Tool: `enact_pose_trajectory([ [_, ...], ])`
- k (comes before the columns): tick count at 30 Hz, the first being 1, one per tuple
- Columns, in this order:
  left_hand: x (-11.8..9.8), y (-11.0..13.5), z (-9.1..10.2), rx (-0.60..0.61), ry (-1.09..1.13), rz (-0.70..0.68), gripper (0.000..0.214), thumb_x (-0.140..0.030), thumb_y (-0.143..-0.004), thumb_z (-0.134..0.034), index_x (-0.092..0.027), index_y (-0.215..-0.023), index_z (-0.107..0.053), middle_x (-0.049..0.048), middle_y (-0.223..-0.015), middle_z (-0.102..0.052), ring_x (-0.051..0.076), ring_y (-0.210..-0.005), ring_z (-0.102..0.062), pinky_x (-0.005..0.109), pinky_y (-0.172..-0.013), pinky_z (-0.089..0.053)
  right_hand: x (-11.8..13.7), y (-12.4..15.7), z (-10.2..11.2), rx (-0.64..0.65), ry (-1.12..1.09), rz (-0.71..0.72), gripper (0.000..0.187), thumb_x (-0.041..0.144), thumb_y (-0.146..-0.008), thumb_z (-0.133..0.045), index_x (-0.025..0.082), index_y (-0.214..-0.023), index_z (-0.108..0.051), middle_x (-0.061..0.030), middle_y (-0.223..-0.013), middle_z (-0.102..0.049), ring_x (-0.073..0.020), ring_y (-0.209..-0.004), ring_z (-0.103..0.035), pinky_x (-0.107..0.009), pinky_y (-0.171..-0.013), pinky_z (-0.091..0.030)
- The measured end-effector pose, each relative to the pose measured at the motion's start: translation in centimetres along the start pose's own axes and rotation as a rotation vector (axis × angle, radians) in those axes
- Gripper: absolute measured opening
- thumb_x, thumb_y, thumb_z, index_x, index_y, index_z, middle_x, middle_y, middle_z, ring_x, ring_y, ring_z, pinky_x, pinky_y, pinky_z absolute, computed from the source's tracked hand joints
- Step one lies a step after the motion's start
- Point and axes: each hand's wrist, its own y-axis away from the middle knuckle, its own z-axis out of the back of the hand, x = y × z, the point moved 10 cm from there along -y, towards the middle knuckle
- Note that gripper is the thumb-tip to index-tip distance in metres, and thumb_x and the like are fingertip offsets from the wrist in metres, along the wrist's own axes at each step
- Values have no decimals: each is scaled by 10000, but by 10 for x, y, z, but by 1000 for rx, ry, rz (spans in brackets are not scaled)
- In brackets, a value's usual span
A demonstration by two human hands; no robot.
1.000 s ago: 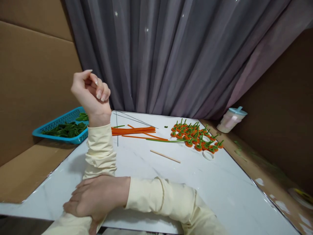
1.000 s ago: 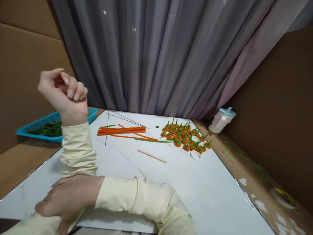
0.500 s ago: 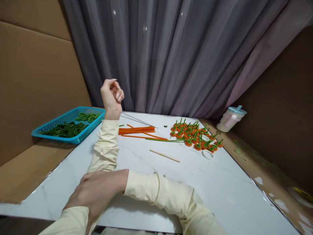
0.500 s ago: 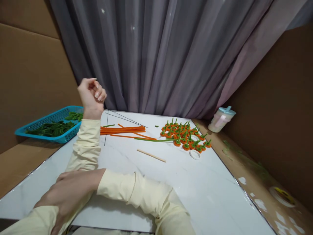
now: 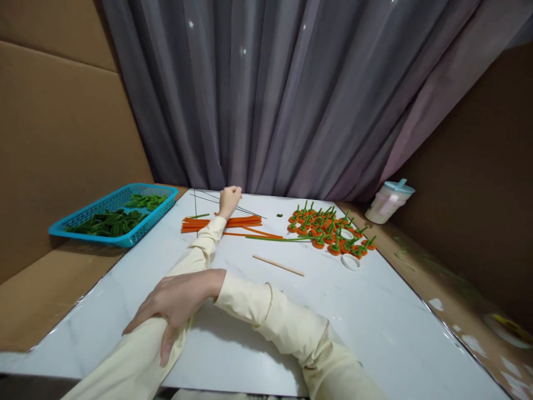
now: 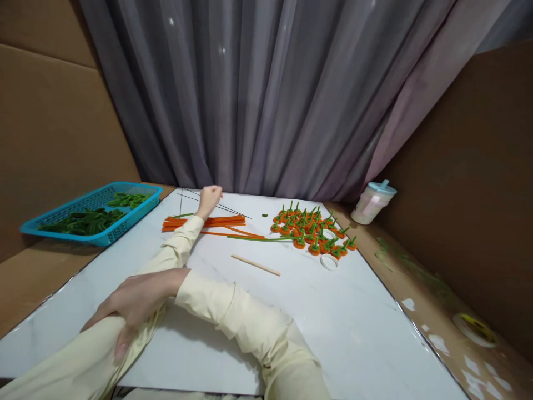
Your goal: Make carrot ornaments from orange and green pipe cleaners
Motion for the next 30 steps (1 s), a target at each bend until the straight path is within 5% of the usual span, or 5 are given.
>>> enact_pose_trajectory([
  [7,64,32,-50,215,-562,13,254,-357,-876,-500,-128,-925,-598,60,-965,-617,169,-906,-580,392,-844,-453,-21,15,21,-169,-116,-186,362,483,-757,-615,129,-806,-666,10,-799,-647,-112,-820,-563,-116,-705,-379],
  [13,64,36,-61,288,-798,-66,269,-343,-886,-488,-123,-1012,-576,70,-1010,-601,180,-926,-579,404,-836,-468,-9,13,-3,67,-224,-188,459,560,-669,-659,212,-963,-600,53,-932,-643,-109,-878,-567,-112,-698,-421],
  [19,63,41,-69,318,-910,-112,286,-341,-884,-492,-121,-1053,-559,74,-1029,-592,185,-929,-579,404,-827,-474,0,8,4,-12,-340,-217,325,444,-732,-638,158,-886,-625,52,-890,-637,-113,-909,-569,-94,-710,-424],
  [24,65,41,-71,331,-957,-124,289,-338,-883,-495,-122,-1066,-552,76,-1035,-587,182,-920,-580,395,-813,-482,31,-1,-23,361,-661,-57,332,398,-694,-699,165,-922,-637,57,-953,-648,-152,-1009,-547,-131,-823,-444],
  [30,64,42,-72,339,-977,-133,290,-332,-882,-498,-122,-1075,-548,78,-1043,-584,183,-921,-580,393,-809,-485,31,-9,-18,275,-703,-101,261,368,-742,-653,121,-828,-660,45,-817,-665,-141,-902,-581,-145,-763,-478],
])
